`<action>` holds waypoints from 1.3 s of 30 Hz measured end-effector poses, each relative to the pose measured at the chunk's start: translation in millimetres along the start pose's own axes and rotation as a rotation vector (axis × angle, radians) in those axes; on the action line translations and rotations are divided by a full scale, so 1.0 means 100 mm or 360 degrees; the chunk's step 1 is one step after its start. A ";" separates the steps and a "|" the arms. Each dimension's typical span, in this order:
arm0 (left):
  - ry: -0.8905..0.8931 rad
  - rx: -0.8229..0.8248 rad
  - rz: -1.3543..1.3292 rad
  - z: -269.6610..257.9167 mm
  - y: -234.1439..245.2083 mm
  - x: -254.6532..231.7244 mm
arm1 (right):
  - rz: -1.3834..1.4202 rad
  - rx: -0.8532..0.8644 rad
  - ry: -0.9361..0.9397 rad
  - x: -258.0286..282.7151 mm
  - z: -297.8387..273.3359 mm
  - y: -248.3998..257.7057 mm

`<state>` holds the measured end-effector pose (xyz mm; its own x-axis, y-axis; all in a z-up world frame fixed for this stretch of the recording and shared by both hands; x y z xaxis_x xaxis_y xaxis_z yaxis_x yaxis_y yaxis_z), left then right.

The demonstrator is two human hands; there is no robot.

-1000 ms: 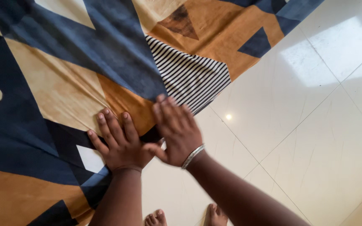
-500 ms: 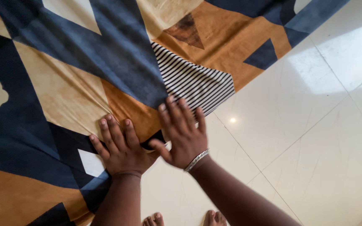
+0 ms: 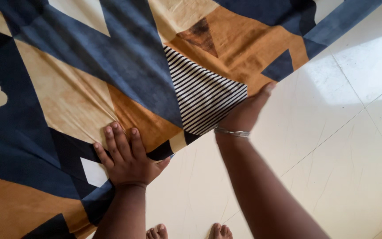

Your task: The person smooths a patterned bed sheet on a bed using both hands. They repeatedly press down and rub the fabric to remove wrinkles and flatten the surface across the mattress.

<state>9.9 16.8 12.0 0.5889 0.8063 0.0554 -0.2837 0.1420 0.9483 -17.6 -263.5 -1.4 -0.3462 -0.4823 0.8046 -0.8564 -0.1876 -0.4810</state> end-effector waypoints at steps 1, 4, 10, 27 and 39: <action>-0.0009 0.0011 0.0005 0.02 -0.02 -0.01 | -0.0161 -0.0160 -0.0041 -0.10 -0.06 0.03; 0.0012 -0.0032 -0.0028 0.01 -0.01 -0.03 | -0.0459 -0.0423 -0.0224 -0.53 -0.50 0.20; 0.0000 -0.0025 -0.0098 0.03 0.01 -0.02 | -0.0363 -0.0464 -0.0556 -0.63 -0.89 0.59; -0.0006 0.0035 -0.0098 -0.04 -0.06 -0.02 | -0.0702 -0.0555 -0.0359 -0.67 -0.42 1.01; 0.0029 0.0082 -0.0079 -0.08 -0.09 0.00 | -0.0681 -0.0218 -0.0501 -1.06 -0.83 0.68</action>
<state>6.5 19.9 0.9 0.5874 0.8093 0.0030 -0.2149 0.1524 0.9647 -71.1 -154.2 -90.2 0.1571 -0.6240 0.7655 -0.9450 -0.3201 -0.0670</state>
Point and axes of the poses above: each hand's wrist, its own z-axis towards the middle knuckle, its own y-axis out of the back of the hand, x = y × z, the point moved 6 cm from there along z, towards the middle knuckle
